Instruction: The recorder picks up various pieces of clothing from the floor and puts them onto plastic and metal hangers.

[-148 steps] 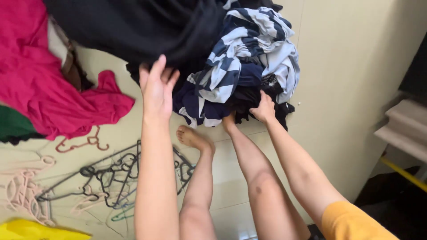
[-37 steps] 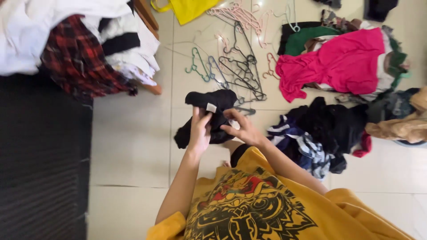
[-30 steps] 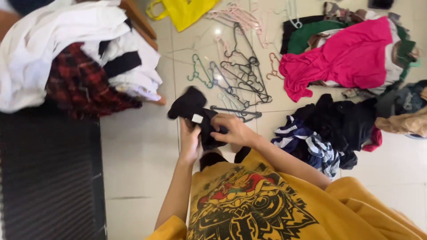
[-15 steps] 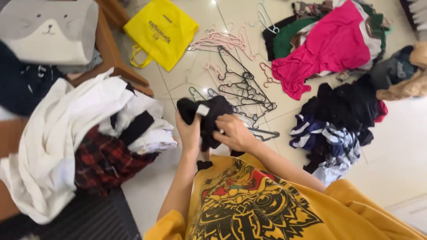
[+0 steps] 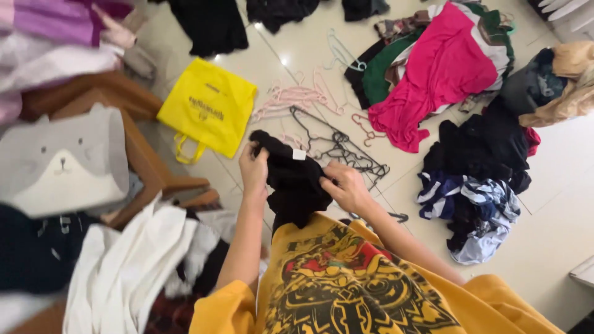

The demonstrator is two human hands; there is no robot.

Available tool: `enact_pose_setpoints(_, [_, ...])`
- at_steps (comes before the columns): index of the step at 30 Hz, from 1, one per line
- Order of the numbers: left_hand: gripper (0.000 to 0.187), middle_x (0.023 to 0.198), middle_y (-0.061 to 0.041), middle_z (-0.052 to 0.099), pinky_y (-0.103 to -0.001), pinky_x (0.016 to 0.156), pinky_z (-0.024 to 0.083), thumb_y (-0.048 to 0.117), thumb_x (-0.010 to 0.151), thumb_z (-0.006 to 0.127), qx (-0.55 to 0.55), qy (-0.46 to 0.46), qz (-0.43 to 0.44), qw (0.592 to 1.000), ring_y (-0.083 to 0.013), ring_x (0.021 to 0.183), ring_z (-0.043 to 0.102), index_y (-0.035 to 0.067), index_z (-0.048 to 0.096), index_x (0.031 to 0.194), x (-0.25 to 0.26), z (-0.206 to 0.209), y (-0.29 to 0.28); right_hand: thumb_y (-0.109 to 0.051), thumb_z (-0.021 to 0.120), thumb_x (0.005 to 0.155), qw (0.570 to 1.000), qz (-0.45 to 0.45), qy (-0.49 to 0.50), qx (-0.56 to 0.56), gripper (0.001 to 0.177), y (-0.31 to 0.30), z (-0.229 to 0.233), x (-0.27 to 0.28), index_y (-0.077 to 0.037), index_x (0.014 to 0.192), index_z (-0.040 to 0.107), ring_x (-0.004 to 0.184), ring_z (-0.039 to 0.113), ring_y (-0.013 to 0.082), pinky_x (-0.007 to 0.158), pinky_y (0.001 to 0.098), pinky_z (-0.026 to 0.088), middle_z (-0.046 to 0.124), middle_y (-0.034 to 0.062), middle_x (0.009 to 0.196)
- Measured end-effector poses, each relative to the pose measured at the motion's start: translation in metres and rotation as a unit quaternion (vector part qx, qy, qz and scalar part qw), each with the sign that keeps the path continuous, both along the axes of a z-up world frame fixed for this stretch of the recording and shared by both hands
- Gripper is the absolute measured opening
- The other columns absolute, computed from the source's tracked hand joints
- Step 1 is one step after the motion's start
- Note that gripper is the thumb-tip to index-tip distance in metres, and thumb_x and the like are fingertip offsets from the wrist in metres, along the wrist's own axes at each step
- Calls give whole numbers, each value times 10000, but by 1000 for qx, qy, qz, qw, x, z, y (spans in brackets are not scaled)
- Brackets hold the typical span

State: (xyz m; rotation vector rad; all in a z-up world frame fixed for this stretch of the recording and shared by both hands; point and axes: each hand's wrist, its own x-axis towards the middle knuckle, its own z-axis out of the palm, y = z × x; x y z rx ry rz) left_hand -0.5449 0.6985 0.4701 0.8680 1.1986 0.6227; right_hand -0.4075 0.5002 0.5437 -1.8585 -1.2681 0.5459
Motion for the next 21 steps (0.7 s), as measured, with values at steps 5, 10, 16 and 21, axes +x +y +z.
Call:
enact_pose_setpoints(5, [135, 1030, -55, 596, -273, 871, 456, 32, 956, 609, 149, -105, -31, 983, -139, 960, 553, 1, 587, 1086, 54, 23, 61, -191, 646, 889, 1000, 6, -4, -16, 231, 62, -8, 48, 13, 817, 564, 770, 602, 366, 682, 448, 482, 547, 165, 819])
enact_pose_setpoints(10, [180, 1054, -46, 572, -276, 908, 442, 26, 958, 580, 188, -118, -103, 970, -153, 988, 531, 9, 553, 1134, 111, 5, 128, -202, 652, 882, 998, -49, -2, -49, 192, 125, -40, 98, -11, 877, 633, 778, 622, 344, 685, 429, 492, 593, 144, 841])
enact_pose_setpoints(16, [313, 1155, -12, 568, -263, 949, 430, 9, 922, 559, 99, -109, -169, 975, -131, 1062, 533, 54, 538, 1231, 194, -34, 235, -185, 686, 878, 983, -142, 33, -109, 195, 222, -82, 169, -31, 998, 679, 845, 662, 314, 745, 393, 525, 643, 144, 878])
enact_pose_setpoints(21, [180, 1118, -82, 591, -308, 961, 440, -4, 1010, 584, 68, -138, -190, 970, -187, 1044, 524, -22, 551, 1186, 243, -72, 304, -171, 666, 901, 959, -213, 121, -143, 253, 270, -146, 232, -52, 1122, 693, 898, 702, 288, 802, 369, 554, 692, 132, 975])
